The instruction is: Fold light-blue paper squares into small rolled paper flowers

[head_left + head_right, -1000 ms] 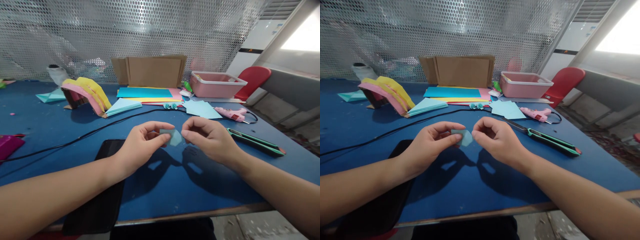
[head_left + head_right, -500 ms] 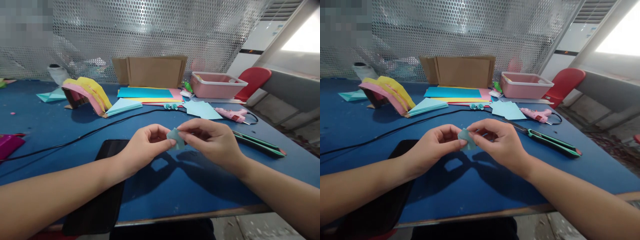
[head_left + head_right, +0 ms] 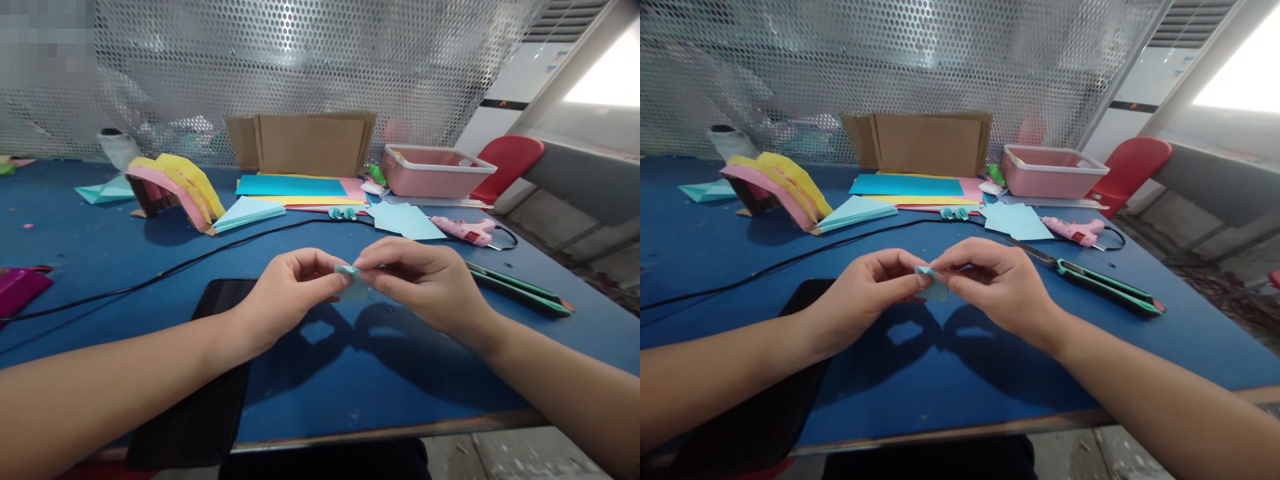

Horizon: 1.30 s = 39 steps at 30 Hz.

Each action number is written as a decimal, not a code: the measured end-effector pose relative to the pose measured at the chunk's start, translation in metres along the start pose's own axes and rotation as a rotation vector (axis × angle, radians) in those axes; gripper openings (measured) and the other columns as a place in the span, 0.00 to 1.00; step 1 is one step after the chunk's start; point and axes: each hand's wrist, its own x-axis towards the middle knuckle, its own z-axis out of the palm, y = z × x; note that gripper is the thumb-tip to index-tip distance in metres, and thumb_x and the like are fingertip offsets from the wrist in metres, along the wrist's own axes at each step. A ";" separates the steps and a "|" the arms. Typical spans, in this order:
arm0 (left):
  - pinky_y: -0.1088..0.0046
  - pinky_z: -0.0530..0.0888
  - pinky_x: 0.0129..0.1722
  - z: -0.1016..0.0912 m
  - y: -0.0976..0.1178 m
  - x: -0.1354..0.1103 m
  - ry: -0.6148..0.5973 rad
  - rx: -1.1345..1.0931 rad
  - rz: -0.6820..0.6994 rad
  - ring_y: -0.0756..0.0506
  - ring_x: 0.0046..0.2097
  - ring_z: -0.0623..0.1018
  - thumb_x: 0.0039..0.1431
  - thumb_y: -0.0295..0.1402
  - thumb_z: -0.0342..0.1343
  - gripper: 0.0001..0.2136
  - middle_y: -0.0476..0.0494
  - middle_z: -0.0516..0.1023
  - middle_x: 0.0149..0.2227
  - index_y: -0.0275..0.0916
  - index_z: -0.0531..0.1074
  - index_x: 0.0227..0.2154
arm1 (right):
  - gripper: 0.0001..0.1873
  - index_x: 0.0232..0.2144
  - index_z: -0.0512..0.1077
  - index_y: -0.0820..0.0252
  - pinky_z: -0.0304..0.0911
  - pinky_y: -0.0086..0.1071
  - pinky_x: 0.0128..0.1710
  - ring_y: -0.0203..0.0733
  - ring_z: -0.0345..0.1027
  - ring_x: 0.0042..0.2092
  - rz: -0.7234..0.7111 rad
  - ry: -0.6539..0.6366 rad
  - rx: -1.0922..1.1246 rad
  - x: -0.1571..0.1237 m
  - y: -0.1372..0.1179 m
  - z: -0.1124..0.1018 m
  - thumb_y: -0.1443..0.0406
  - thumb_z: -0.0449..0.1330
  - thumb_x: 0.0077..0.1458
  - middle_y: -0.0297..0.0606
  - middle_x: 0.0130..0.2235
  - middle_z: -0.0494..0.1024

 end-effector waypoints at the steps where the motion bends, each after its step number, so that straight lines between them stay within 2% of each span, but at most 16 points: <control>1: 0.76 0.73 0.37 0.000 0.000 0.000 -0.001 -0.011 0.002 0.52 0.33 0.74 0.48 0.34 0.67 0.06 0.53 0.76 0.29 0.39 0.77 0.27 | 0.06 0.29 0.78 0.53 0.71 0.30 0.35 0.38 0.74 0.35 -0.001 -0.011 0.004 0.000 0.000 0.000 0.70 0.63 0.52 0.33 0.33 0.81; 6: 0.76 0.74 0.36 -0.001 -0.002 0.002 0.006 -0.068 -0.022 0.53 0.33 0.76 0.50 0.34 0.67 0.06 0.52 0.77 0.29 0.38 0.77 0.28 | 0.06 0.31 0.79 0.56 0.70 0.26 0.28 0.35 0.74 0.29 -0.002 -0.032 -0.031 0.001 0.001 0.000 0.70 0.62 0.52 0.33 0.29 0.82; 13: 0.78 0.73 0.33 -0.002 -0.001 0.001 0.009 -0.125 -0.018 0.53 0.32 0.76 0.51 0.33 0.67 0.09 0.53 0.78 0.28 0.40 0.75 0.34 | 0.06 0.35 0.80 0.59 0.64 0.26 0.23 0.33 0.70 0.26 -0.176 -0.070 -0.247 -0.001 0.001 -0.006 0.69 0.62 0.54 0.34 0.30 0.81; 16: 0.75 0.74 0.36 -0.001 0.000 0.001 0.025 -0.182 -0.004 0.51 0.34 0.77 0.51 0.35 0.66 0.12 0.53 0.78 0.30 0.40 0.72 0.38 | 0.06 0.34 0.79 0.58 0.65 0.26 0.24 0.34 0.71 0.27 -0.187 -0.011 -0.274 -0.002 0.001 -0.005 0.69 0.62 0.54 0.34 0.30 0.82; 19: 0.75 0.74 0.38 0.000 -0.001 0.001 0.008 -0.174 0.040 0.52 0.35 0.77 0.49 0.31 0.68 0.17 0.53 0.78 0.31 0.39 0.70 0.41 | 0.07 0.34 0.79 0.58 0.66 0.27 0.25 0.35 0.72 0.28 -0.199 0.031 -0.288 -0.002 0.001 -0.003 0.70 0.62 0.54 0.35 0.31 0.82; 22: 0.78 0.72 0.37 -0.001 -0.002 0.001 0.005 -0.139 0.061 0.53 0.33 0.77 0.47 0.27 0.69 0.19 0.54 0.78 0.29 0.38 0.69 0.41 | 0.07 0.34 0.79 0.58 0.66 0.27 0.26 0.35 0.73 0.29 -0.238 0.014 -0.297 -0.002 0.001 -0.003 0.70 0.62 0.54 0.35 0.31 0.82; 28: 0.77 0.72 0.36 -0.002 -0.003 0.002 -0.014 -0.128 0.044 0.53 0.31 0.77 0.46 0.28 0.70 0.20 0.55 0.79 0.26 0.39 0.69 0.41 | 0.05 0.32 0.78 0.57 0.66 0.26 0.25 0.34 0.73 0.28 -0.229 0.022 -0.302 -0.003 0.001 -0.004 0.70 0.62 0.54 0.33 0.30 0.82; 34: 0.79 0.71 0.34 0.000 0.000 0.000 0.004 -0.096 0.036 0.54 0.30 0.76 0.46 0.29 0.70 0.21 0.56 0.77 0.26 0.40 0.69 0.42 | 0.06 0.31 0.76 0.58 0.68 0.28 0.30 0.36 0.73 0.29 -0.357 0.000 -0.348 -0.003 -0.002 -0.003 0.72 0.61 0.53 0.34 0.30 0.81; 36: 0.80 0.71 0.33 0.000 0.001 -0.001 0.018 -0.058 0.039 0.55 0.30 0.75 0.47 0.29 0.69 0.20 0.56 0.76 0.27 0.40 0.68 0.42 | 0.05 0.30 0.76 0.58 0.68 0.28 0.29 0.35 0.73 0.28 -0.305 -0.007 -0.317 -0.003 -0.003 -0.002 0.72 0.61 0.53 0.34 0.29 0.81; 39: 0.79 0.70 0.32 0.001 0.003 -0.002 0.013 0.011 0.036 0.54 0.31 0.76 0.49 0.28 0.67 0.21 0.55 0.76 0.28 0.40 0.65 0.44 | 0.03 0.31 0.74 0.58 0.68 0.27 0.28 0.35 0.73 0.28 -0.091 -0.013 -0.156 -0.003 -0.002 0.000 0.68 0.60 0.56 0.34 0.28 0.79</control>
